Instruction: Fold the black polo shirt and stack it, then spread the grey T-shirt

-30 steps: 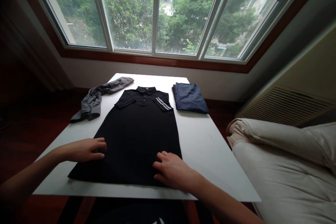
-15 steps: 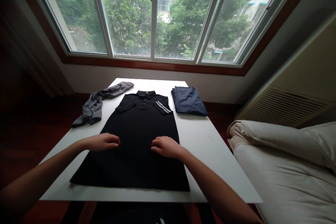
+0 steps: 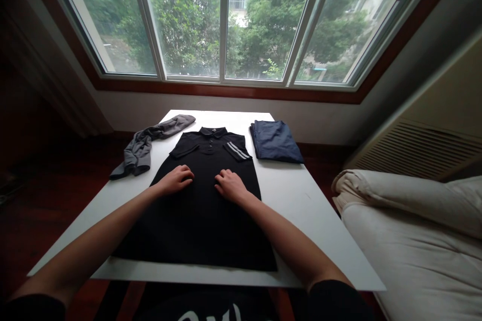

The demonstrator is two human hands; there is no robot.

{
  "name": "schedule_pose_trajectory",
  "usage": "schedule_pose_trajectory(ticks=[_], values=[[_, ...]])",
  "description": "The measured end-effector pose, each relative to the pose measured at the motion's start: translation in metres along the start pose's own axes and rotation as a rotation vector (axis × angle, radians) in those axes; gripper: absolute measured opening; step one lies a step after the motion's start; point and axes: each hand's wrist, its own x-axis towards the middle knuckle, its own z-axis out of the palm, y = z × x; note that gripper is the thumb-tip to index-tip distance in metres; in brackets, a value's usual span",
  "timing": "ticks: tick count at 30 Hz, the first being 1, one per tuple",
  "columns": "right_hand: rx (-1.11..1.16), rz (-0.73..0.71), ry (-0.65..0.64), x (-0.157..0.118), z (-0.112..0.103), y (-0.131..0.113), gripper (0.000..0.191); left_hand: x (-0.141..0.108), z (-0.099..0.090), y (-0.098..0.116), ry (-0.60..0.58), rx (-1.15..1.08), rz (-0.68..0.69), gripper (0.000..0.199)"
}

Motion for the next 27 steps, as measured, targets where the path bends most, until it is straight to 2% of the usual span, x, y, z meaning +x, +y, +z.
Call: schedule_pose_trajectory(ticks=[3, 7, 11, 13, 16, 19, 22, 24, 27], values=[[-0.025, -0.190, 0.011, -0.017, 0.004, -0.040, 0.027, 0.006, 0.011, -0.007, 0.091, 0.070, -0.003, 0.031], [0.039, -0.480, 0.007, -0.044, 0.007, -0.083, 0.025, 0.017, 0.026, -0.018, 0.146, 0.100, -0.051, 0.039], [0.202, -0.853, -0.063, -0.056, 0.006, -0.099, 0.027, 0.024, 0.040, -0.028, 0.219, 0.113, -0.176, 0.044], [0.270, -0.882, -0.076, -0.047, 0.007, -0.094, 0.027, 0.024, 0.045, -0.030, 0.248, 0.099, -0.213, 0.045], [0.338, -0.737, -0.038, -0.013, 0.009, -0.071, 0.025, 0.021, 0.047, -0.032, 0.290, 0.086, -0.224, 0.043], [0.289, -0.436, 0.051, 0.036, 0.011, -0.035, 0.025, 0.018, 0.044, -0.035, 0.328, 0.094, -0.227, 0.040], [0.139, -0.107, 0.108, 0.078, 0.013, -0.002, 0.033, 0.015, 0.041, -0.041, 0.339, 0.095, -0.247, 0.039], [0.067, 0.036, 0.105, 0.097, 0.015, 0.013, 0.041, 0.013, 0.039, -0.046, 0.336, 0.095, -0.281, 0.039], [0.050, 0.147, 0.051, 0.107, 0.020, 0.019, 0.047, 0.011, 0.038, -0.055, 0.319, 0.090, -0.322, 0.042]])
